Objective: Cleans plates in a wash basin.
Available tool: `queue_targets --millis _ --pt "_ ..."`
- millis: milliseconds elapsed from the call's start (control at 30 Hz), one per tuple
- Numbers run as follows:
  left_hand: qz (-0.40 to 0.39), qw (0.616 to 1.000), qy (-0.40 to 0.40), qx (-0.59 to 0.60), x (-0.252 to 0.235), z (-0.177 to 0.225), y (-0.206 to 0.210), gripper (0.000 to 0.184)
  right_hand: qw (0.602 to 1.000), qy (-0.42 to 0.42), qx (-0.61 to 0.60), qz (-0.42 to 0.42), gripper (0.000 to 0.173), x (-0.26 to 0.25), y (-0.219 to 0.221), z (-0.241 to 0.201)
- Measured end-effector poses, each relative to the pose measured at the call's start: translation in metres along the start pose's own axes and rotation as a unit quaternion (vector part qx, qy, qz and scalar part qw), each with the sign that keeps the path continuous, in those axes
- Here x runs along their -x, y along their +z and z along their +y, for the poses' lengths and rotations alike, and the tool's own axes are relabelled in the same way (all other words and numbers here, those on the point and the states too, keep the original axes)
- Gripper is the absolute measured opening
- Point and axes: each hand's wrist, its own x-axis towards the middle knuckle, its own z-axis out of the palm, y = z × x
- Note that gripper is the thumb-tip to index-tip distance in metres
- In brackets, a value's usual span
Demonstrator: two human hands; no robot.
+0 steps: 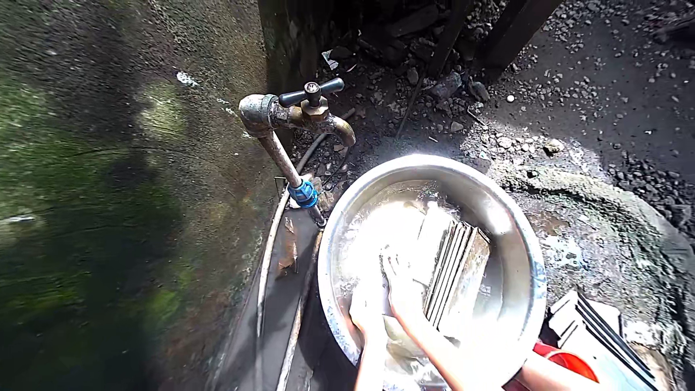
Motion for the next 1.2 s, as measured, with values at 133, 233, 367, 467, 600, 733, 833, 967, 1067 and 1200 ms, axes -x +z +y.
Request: queue_targets --millis 133,233,367,467,600,733,833,967,1067,1200 --pt "-0.013 0.994 0.096 -0.054 0.005 -0.002 -0.005 0.028 0.999 0.014 -0.006 -0.051 0.059 0.048 0.014 0.004" --pt "-0.047 0.982 0.113 -0.146 0.001 -0.006 -0.007 0.036 0.999 0.003 -0.032 0.018 0.052 0.007 0.009 0.013" --pt "-0.098 0.99 0.042 -0.091 0.007 0.001 -0.004 0.039 0.999 0.021 -0.04 0.014 0.052 -0.069 -0.024 0.003" --pt "-0.108 0.989 0.027 -0.099 0.003 0.0 -0.001 0.041 0.999 0.017 -0.017 0.048 0.051 -0.091 -0.012 0.003" --pt "-0.076 0.994 0.037 -0.064 0.004 0.001 0.003 0.042 1.0 0.019 -0.008 -0.004 0.057 -0.003 0.013 0.006" --pt "-0.041 0.993 0.035 -0.101 -0.002 0.0 0.002 0.032 1.0 -0.014 0.022 0.006 0.056 0.064 0.032 0.018" --pt "-0.016 0.989 0.088 -0.116 0.002 -0.002 0.0 0.029 0.997 -0.055 0.012 0.05 0.05 0.035 0.034 0.029" --pt "-0.052 0.995 0.049 -0.075 0.007 -0.005 -0.004 0.033 0.999 0.007 -0.045 -0.029 0.047 -0.044 -0.001 0.013" --pt "-0.066 0.996 0.022 -0.064 0.001 -0.022 0.001 0.029 0.998 -0.031 -0.042 0.03 0.051 -0.098 0.009 0.002" --pt "-0.025 0.999 0.04 -0.005 0.0 -0.006 -0.004 0.037 0.991 -0.128 -0.029 0.014 0.048 -0.052 0.01 -0.017"
